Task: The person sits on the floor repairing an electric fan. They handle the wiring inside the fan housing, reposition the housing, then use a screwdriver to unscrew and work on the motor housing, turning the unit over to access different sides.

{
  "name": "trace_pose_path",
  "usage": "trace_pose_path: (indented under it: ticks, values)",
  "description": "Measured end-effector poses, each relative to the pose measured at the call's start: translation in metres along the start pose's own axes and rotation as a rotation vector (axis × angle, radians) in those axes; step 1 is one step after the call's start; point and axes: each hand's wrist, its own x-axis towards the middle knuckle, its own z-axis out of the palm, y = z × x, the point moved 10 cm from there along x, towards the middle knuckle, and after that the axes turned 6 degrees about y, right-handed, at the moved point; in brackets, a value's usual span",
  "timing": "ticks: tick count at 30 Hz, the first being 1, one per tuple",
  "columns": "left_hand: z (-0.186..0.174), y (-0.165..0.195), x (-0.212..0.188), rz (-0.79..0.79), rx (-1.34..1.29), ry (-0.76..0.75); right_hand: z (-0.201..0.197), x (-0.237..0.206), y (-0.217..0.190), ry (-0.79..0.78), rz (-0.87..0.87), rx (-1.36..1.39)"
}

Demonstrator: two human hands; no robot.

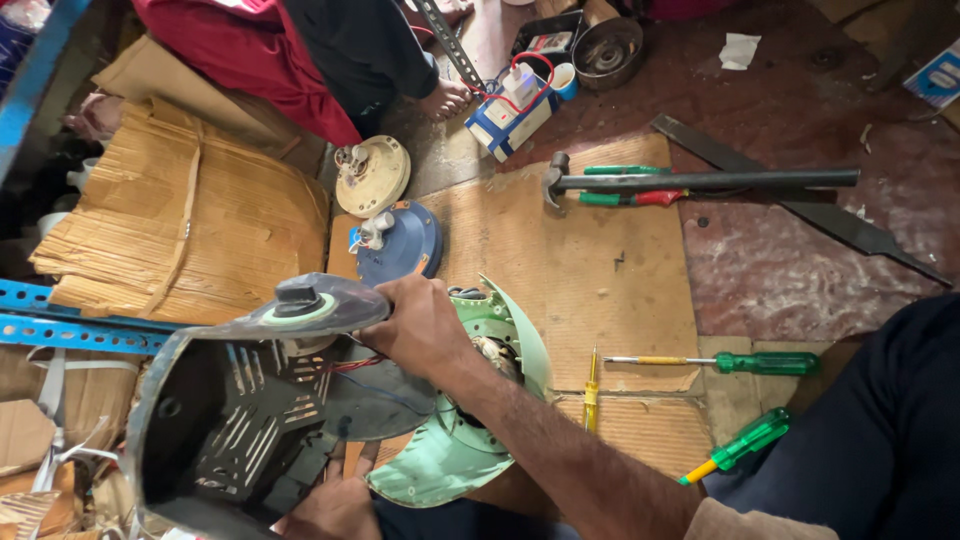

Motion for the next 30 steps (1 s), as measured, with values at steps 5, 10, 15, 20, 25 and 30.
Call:
trace_pose_path:
  ticks: [5, 10, 15, 20, 25, 30]
  values:
    - [0.022, 0.008, -0.002, 0.029, 0.013, 0.113, -0.002, 0.003, -0.011, 0.02, -0.11, -0.039]
    - [0.1, 0.031, -0.028, -0.062, -0.558, -0.161, -0.039, -0.037, -0.036, 0.286, -0.284, -0.189]
    - [0.083, 0.025, -0.036, 0.189, -0.147, 0.183, -0.095, -0.145, -0.067, 0.345, -0.58, -0.256]
    - [0.101, 0.021, -0.05, 0.202, -0.263, 0.086, -0.176, -0.19, -0.062, 0.337, -0.458, -0.278]
    - [0.153, 0.055, -0.075, 0.484, -0.019, 0.107, -0.226, -0.191, -0.048, 0.454, -0.365, -0.397]
    - [0.194, 0.073, -0.1, 0.548, 0.276, 0.222, -0.231, -0.188, -0.028, 0.44, -0.329, -0.354]
